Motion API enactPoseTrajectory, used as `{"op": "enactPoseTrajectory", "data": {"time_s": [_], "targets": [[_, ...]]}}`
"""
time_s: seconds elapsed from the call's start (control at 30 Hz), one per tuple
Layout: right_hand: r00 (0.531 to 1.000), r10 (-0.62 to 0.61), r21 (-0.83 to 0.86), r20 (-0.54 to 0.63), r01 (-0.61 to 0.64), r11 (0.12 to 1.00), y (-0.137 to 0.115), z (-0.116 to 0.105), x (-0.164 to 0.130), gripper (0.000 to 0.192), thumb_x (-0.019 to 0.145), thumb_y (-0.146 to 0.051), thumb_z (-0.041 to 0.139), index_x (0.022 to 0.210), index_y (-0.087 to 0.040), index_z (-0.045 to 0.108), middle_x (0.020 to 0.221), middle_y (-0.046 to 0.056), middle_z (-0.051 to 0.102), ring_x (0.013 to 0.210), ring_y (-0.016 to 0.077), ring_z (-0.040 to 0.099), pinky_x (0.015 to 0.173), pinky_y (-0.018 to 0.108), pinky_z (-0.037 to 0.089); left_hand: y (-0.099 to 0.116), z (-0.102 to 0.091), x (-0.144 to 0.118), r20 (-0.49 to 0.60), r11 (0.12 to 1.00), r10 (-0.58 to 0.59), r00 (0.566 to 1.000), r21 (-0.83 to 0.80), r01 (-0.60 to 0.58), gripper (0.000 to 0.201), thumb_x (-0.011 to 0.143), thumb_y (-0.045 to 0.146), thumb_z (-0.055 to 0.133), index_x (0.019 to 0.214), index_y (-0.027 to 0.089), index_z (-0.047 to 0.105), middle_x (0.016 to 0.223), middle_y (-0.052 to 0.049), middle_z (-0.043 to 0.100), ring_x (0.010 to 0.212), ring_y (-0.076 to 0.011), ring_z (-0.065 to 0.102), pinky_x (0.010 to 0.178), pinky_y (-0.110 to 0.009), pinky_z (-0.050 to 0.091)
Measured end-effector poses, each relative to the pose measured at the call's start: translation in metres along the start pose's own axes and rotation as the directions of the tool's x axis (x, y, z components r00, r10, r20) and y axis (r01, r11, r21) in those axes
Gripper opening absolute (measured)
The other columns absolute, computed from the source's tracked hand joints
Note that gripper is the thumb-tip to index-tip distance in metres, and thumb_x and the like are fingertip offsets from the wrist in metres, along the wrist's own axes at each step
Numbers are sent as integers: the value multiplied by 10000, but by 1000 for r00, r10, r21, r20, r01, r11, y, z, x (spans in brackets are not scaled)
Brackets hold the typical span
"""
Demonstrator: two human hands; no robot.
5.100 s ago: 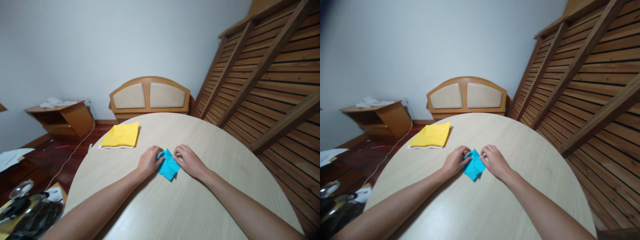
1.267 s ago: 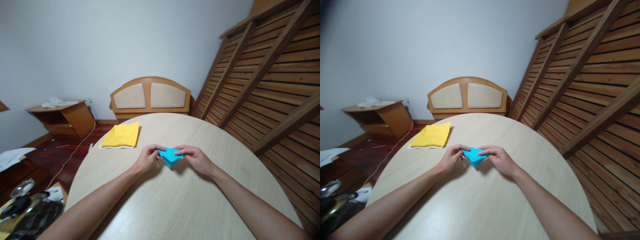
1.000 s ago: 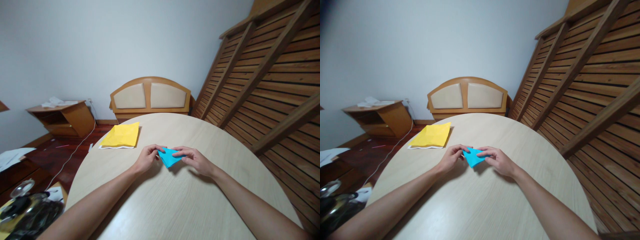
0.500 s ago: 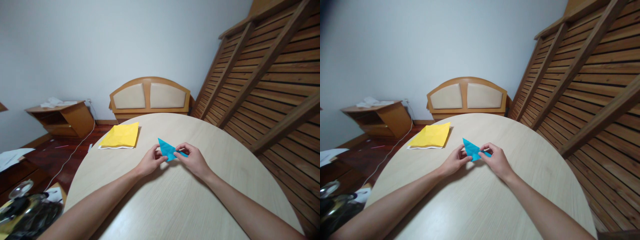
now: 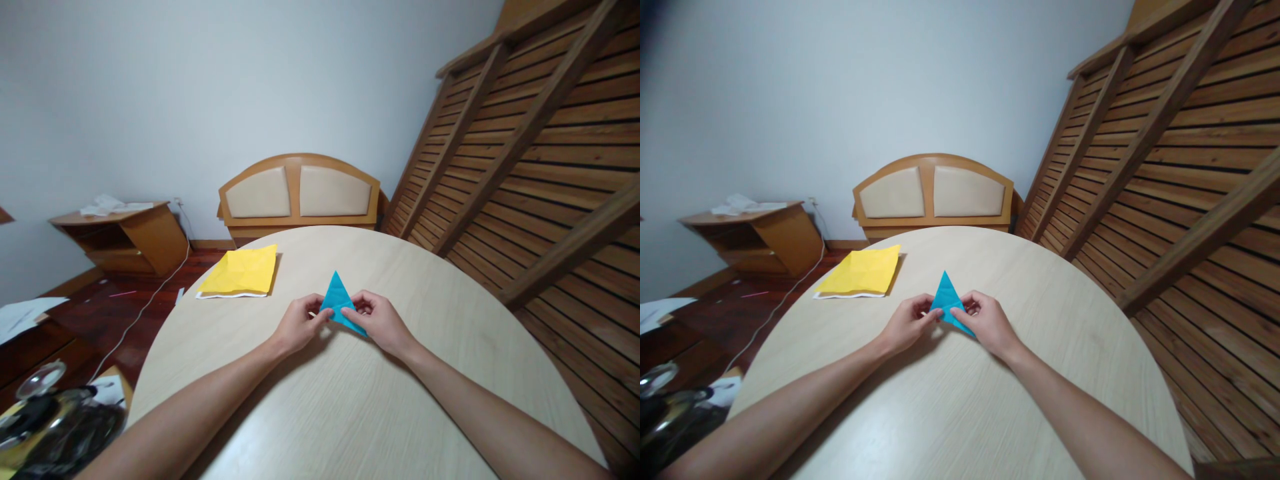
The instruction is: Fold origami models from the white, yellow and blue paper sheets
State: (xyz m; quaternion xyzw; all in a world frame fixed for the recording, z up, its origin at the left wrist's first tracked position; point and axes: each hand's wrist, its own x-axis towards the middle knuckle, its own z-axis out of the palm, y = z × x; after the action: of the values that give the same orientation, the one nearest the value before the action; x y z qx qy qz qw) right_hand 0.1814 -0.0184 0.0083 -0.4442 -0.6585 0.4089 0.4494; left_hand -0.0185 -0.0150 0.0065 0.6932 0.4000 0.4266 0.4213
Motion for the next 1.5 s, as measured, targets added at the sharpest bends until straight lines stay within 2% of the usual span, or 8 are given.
{"op": "enactPoseTrajectory", "data": {"time_s": [0.13,0.23,0.43,0.63,0.97,1.2,1.37,1.5], "targets": [[994,31,158,107,-48,986,5,-2,2,352,807,-474,704,994,-176,710,941,79,746,826,202,674,765,342,516,-8,-5,7,-49,986,-64,997,-157,56,355,831,438,709,959,107,699,772,-81,712,645,-154,608,619,-280,476],[991,57,178,121,-78,981,10,-3,4,381,798,-482,713,1015,-169,718,922,75,743,776,186,661,724,329,502,-11,-9,10,-52,974,-93,994,-210,80,424,806,484,734,984,99,711,773,-87,722,645,-157,623,621,-280,481],[998,44,112,36,-47,993,14,-6,7,386,776,-502,722,944,-155,732,864,68,735,765,187,649,725,328,498,-7,-8,9,-43,965,-152,987,-224,138,449,784,543,746,913,115,701,751,-94,735,633,-161,643,610,-270,479],[998,3,47,-60,0,999,10,-9,10,386,790,-513,705,927,-154,739,826,62,725,740,189,635,698,327,504,-4,-3,6,5,981,-155,988,-117,155,447,803,585,689,807,139,651,697,-47,695,550,-123,572,537,-240,429],[999,-40,-18,-36,39,999,4,-10,7,449,835,-607,636,798,-164,697,758,44,676,698,182,588,670,307,450,-1,1,0,142,978,-142,980,-134,161,513,784,644,698,733,139,620,692,-72,705,531,-108,556,530,-235,417],[997,-54,-168,-58,44,985,0,-10,5,428,900,-585,579,827,-178,688,534,-60,397,498,129,355,488,275,235,-1,2,2,108,954,-214,971,-189,232,505,746,618,752,754,131,623,743,-97,736,506,-102,560,505,-230,403],[998,-64,-204,-30,56,977,-2,-13,5,422,923,-591,550,842,-195,668,554,-41,491,496,134,406,479,268,250,-2,4,2,113,947,-230,967,-202,249,508,737,620,752,762,128,626,756,-104,734,511,-105,562,494,-232,389],[996,-85,-327,22,88,941,-7,-15,1,373,970,-543,497,841,-215,622,535,-47,513,478,133,440,473,259,254,0,4,1,111,951,-225,968,-194,243,526,725,641,744,776,127,641,742,-96,723,527,-113,565,503,-235,396]]}}
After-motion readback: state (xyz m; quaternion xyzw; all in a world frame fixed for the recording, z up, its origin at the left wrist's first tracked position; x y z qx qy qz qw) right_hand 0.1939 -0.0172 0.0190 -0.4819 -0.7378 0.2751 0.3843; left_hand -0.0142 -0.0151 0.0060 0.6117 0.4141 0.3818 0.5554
